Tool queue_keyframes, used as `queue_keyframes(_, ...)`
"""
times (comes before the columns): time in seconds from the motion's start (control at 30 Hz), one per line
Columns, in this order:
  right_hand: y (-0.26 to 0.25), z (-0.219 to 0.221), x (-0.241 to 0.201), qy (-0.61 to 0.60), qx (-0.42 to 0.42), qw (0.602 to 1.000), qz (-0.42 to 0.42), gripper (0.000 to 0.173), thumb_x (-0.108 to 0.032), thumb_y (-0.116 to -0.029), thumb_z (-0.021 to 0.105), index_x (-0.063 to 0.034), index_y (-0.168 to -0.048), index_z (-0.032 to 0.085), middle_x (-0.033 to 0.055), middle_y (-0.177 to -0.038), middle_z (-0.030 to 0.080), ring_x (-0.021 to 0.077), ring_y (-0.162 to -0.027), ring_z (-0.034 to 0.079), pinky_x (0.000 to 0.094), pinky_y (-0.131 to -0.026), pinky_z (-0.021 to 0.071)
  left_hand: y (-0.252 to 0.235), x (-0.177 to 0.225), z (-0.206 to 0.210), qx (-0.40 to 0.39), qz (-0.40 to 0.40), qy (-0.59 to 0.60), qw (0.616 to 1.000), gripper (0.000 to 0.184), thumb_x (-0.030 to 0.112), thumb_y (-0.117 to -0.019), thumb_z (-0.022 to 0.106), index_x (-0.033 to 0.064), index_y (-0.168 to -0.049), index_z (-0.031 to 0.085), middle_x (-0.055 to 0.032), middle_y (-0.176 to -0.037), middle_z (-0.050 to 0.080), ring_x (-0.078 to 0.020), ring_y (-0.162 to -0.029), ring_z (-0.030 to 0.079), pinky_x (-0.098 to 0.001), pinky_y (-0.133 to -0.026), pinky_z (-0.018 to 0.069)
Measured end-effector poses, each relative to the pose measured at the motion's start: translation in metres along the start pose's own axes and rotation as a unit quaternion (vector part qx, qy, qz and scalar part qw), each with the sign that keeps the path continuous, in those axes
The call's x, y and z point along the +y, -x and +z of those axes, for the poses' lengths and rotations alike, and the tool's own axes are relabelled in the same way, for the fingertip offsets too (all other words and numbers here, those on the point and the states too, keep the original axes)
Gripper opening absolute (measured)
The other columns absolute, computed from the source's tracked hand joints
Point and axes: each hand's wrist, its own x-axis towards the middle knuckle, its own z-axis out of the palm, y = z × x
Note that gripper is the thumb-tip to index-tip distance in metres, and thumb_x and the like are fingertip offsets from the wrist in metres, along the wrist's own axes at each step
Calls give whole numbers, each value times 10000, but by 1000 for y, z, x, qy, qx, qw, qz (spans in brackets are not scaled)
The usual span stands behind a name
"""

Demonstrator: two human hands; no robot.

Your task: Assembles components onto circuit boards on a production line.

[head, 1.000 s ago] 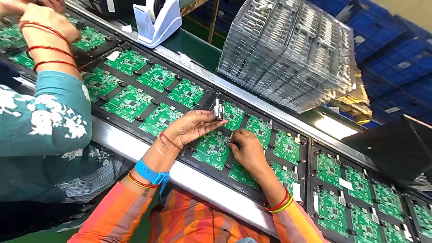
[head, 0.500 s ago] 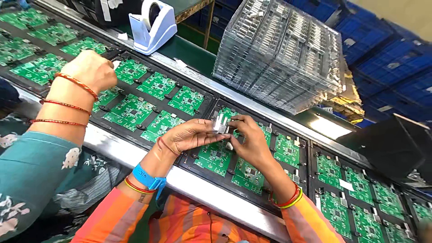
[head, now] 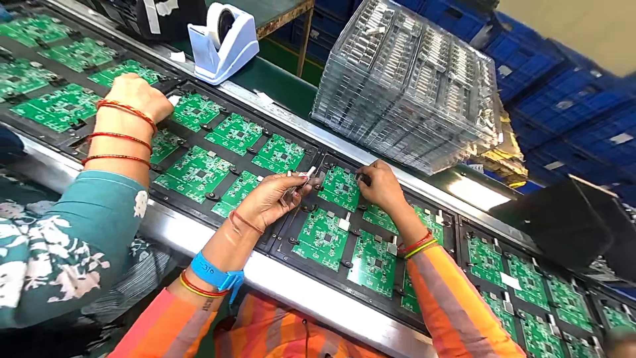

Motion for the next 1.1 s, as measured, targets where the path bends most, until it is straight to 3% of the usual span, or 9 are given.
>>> queue_keyframes(0.23,25,-19,-23,-1,0,1000,14,139,24,-900,695,30,-1029,744,279,-1010,660,459,-979,655,615,-850,513,10,1,4,41,32,67,996,171,119,-1036,557,69,-1195,594,-52,-1053,685,-44,-779,677,-134,-672,550)
queue_keyframes(0.37,18,-5,-23,44,-6,999,31,223,-64,-956,643,-4,-1134,762,324,-1239,622,507,-1172,588,645,-958,476,5,3,3,72,46,90,992,214,180,-1054,544,53,-1216,601,-77,-1070,690,-80,-828,695,-165,-721,565)
queue_keyframes(0.47,20,-6,-70,-54,58,995,-57,281,-99,-968,645,20,-1215,710,279,-1259,633,440,-1167,628,591,-973,517,-6,1,-3,62,58,116,990,240,141,-1052,541,7,-1249,565,-119,-1102,672,-142,-905,705,-221,-802,587)
queue_keyframes(0.57,11,3,-120,-96,93,979,-155,391,-155,-947,689,8,-1301,660,256,-1287,628,420,-1152,637,581,-948,521,-23,0,-11,69,60,131,987,196,126,-1030,568,-6,-1171,601,-121,-981,690,-162,-823,709,-265,-743,608)
queue_keyframes(0.73,-12,16,-150,-81,117,970,-196,225,-75,-903,675,35,-1097,702,261,-1214,661,424,-1074,672,573,-863,537,10,3,1,79,111,85,987,125,166,-1039,576,85,-1129,604,10,-917,620,-26,-729,591,-154,-679,514)
queue_keyframes(0.8,-15,16,-151,-123,122,970,-173,227,-49,-898,675,52,-1100,702,257,-1211,654,389,-1038,684,534,-850,560,16,3,0,94,142,88,981,212,190,-1060,544,60,-1220,591,-12,-1041,638,-43,-847,622,-169,-762,520)
queue_keyframes(0.9,-11,18,-145,-168,93,974,-118,267,-36,-905,678,56,-1155,694,245,-1205,642,327,-990,690,460,-848,590,30,5,-6,74,208,83,972,420,133,-1098,375,21,-1503,374,-124,-1461,505,-148,-1258,561,-253,-1022,476)
queue_keyframes(1.0,5,24,-144,-156,29,983,-95,363,-63,-897,707,42,-1240,652,226,-1130,672,341,-954,701,513,-843,582,17,6,-4,103,245,131,955,498,-27,-1050,369,22,-1541,304,-142,-1526,436,-173,-1353,500,-285,-1113,412)
queue_keyframes(1.1,18,35,-143,-110,2,987,-114,240,-91,-887,728,28,-1092,686,198,-974,704,367,-933,699,549,-853,555,15,7,-2,109,242,132,955,517,-73,-1023,412,26,-1523,329,-130,-1499,462,-153,-1311,527,-266,-1085,427)
